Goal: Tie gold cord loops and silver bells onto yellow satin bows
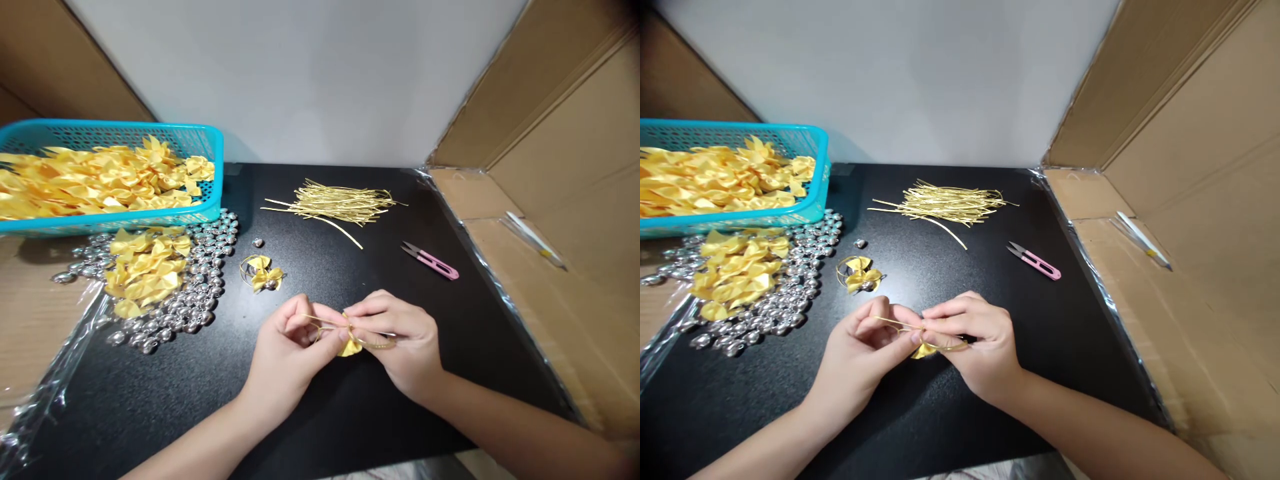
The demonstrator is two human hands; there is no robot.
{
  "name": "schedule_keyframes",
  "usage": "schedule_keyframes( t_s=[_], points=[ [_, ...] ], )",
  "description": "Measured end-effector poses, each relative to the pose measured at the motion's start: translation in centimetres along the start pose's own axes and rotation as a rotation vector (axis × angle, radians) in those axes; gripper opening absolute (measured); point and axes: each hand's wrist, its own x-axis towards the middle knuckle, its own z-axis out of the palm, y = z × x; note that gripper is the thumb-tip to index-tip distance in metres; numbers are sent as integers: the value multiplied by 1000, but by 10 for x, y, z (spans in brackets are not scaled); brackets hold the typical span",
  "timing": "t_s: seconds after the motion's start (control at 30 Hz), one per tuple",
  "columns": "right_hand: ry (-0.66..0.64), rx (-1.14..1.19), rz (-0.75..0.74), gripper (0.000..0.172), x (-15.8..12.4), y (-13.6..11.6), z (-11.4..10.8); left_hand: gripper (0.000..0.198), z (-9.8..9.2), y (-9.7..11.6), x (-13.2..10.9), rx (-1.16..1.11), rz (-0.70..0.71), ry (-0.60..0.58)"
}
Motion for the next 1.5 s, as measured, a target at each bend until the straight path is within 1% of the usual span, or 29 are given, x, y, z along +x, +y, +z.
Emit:
schedule_keyframes(
  t_s=[0.07, 0.13, 0.2, 0.27, 0.3, 0.33, 0.37, 0.47, 0.5, 0.6, 0.73, 0.87, 1.0, 1.13, 1.5],
  points=[
    [-33, -29, -14, 18, 0, 0, -2, 44, 1, 1, 0, 16, 15, 11],
    [-82, -45, -16, 23, 1, 0, -6, 44, 1, 1, 0, 42, 41, 37],
    [-133, -56, -24, 36, 3, -1, -10, 44, 0, 1, -1, 79, 85, 70],
    [-184, -52, -31, 56, 4, -3, -12, 44, -1, 0, -2, 135, 134, 92],
    [-208, -57, -29, 63, 5, -4, -13, 44, -1, -1, -2, 167, 161, 95],
    [-223, -68, -30, 64, 5, -5, -12, 44, -2, -2, -3, 201, 184, 91],
    [-229, -85, -34, 58, 5, -6, -11, 44, -2, -3, -4, 234, 203, 80],
    [-186, -141, -70, 18, 6, -7, -7, 45, -2, -4, -5, 284, 231, 40],
    [-165, -144, -75, 13, 7, -7, -6, 46, -1, -4, -5, 280, 219, 35],
    [-122, -133, -15, 11, 7, -8, -6, 47, 1, -1, -5, 234, 131, 43],
    [-102, -63, 185, 10, 8, -9, -6, 45, 1, 3, -2, 158, 33, 36],
    [-120, 54, 391, 6, 10, -8, -7, 42, 0, 3, 1, 89, -9, 28],
    [-128, 168, 509, 4, 10, -5, -8, 41, -3, 0, 1, 50, -38, 16],
    [-118, 233, 543, 3, 9, -4, -9, 42, -5, -2, 1, 11, -36, 17],
    [-123, 257, 495, 7, 9, -5, -9, 42, -4, -2, 0, -28, -46, 38]
  ],
)
